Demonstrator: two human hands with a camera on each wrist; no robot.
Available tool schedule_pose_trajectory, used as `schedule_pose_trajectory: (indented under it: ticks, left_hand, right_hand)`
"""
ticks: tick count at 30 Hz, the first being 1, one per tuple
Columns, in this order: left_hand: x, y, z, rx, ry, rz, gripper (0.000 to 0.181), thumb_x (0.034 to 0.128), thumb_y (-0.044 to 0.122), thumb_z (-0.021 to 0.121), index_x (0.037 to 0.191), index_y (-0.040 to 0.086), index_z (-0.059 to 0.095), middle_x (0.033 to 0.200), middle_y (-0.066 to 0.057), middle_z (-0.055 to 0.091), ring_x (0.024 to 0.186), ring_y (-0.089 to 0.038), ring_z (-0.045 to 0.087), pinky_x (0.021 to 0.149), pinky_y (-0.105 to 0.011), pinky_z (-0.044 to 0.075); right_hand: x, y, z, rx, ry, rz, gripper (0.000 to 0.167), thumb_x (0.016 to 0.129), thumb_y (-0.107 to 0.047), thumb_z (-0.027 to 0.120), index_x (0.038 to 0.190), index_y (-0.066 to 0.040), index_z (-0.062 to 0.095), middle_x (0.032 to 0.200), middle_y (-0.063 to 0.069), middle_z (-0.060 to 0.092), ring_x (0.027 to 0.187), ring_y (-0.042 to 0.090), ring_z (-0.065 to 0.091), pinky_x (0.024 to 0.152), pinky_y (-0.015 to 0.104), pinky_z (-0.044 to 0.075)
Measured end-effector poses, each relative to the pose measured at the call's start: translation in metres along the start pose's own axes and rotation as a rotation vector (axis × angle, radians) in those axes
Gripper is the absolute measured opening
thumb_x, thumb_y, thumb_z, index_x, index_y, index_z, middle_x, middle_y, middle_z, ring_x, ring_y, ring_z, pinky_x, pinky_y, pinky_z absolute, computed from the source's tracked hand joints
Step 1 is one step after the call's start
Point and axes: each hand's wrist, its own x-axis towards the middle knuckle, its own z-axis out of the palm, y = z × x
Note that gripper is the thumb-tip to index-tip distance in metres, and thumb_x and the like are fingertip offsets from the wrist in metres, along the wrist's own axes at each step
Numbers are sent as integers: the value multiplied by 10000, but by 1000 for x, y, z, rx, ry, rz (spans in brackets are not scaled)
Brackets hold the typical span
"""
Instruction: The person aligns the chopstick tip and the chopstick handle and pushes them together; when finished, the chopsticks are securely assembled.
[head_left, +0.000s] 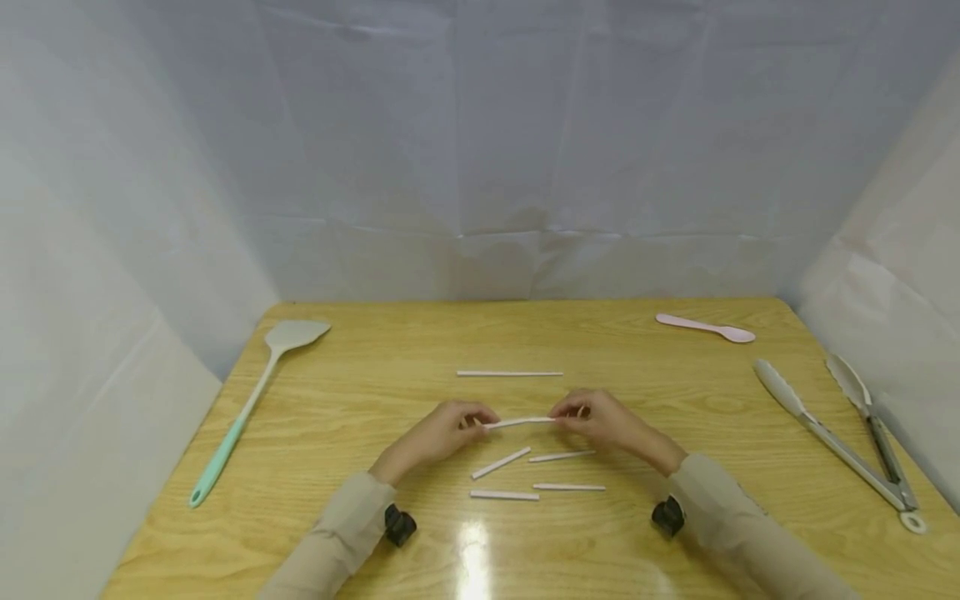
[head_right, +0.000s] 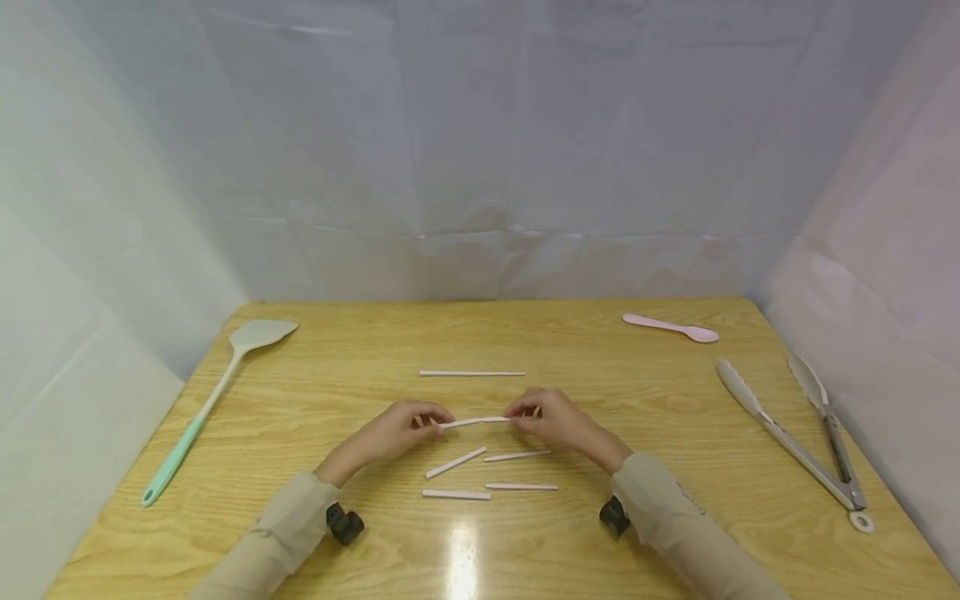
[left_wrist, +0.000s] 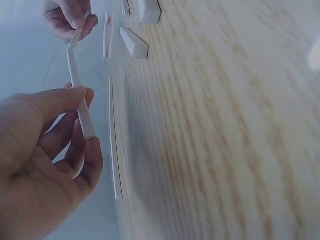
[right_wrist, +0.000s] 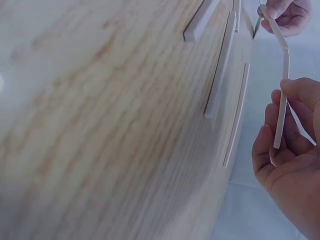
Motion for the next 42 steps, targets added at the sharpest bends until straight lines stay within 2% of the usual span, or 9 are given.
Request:
schedule_pose_trajectory:
  ticks: [6, 13, 17, 21, 27, 29, 32, 42]
  left_hand:
    - [0, 1, 0, 3, 0, -1, 228, 965, 112, 551, 1157, 60, 661, 1086, -55, 669, 894, -141, 576, 748, -246, 486]
    - [1, 3, 0, -14, 19, -11, 247, 972, 149, 548, 1174, 56, 656, 1062, -64, 660, 867, -138, 560, 692, -245, 481]
    - [1, 3, 2, -33, 43, -7, 257, 972, 159, 551, 1180, 44, 649, 1096, -89, 644, 925, -172, 581, 764, -290, 508]
    - [2, 5, 4, -45, 87, 6, 243, 972, 145, 549, 1167, 38, 647, 1158, -123, 620, 1035, -234, 599, 860, -343, 513]
    - [2, 9, 5, -90, 139, 1, 232, 969, 119, 547, 1170, 42, 635, 1196, -138, 606, 1041, -251, 616, 792, -281, 528]
    - [2, 10, 6, -90, 157, 11, 231, 965, 114, 554, 1168, 40, 636, 1182, -130, 612, 1042, -250, 613, 812, -282, 526]
    - [3, 11, 8, -69, 197, 45, 228, 954, 112, 571, 1154, 29, 644, 1132, -111, 628, 1012, -234, 615, 841, -269, 519]
    - [5, 14, 15, -40, 302, 114, 192, 933, 128, 605, 1072, 17, 676, 990, -79, 641, 849, -177, 610, 729, -220, 519]
  right_hand:
    - [1, 0, 0, -3, 1, 1, 111, 890, -58, 652, 964, -61, 735, 887, 19, 676, 743, 26, 537, 659, 221, 499]
    - [-1, -1, 2, 18, 29, -13, 116, 894, -53, 646, 974, -44, 729, 892, 34, 673, 770, 54, 567, 673, 227, 519]
    - [-2, -2, 5, 29, 70, -26, 112, 893, -51, 648, 969, -34, 728, 898, 52, 670, 801, 95, 598, 689, 233, 534]
    - [-2, -6, 7, 29, 124, -45, 105, 887, -40, 650, 960, -34, 726, 904, 59, 667, 816, 120, 616, 694, 233, 540]
    - [-2, -11, 8, 46, 190, -56, 118, 878, -46, 664, 980, -35, 724, 889, 32, 642, 788, 69, 592, 658, 220, 520]
    - [-1, -13, 8, 51, 203, -58, 126, 869, -50, 677, 984, -37, 726, 881, 23, 636, 770, 50, 578, 642, 215, 509]
    - [-1, -14, 8, 61, 223, -69, 129, 857, -56, 692, 978, -33, 730, 868, 24, 632, 741, 37, 549, 620, 207, 490]
    - [-1, -19, 8, 52, 287, -100, 102, 812, 11, 715, 912, -4, 730, 830, 54, 616, 693, 42, 499, 571, 184, 450]
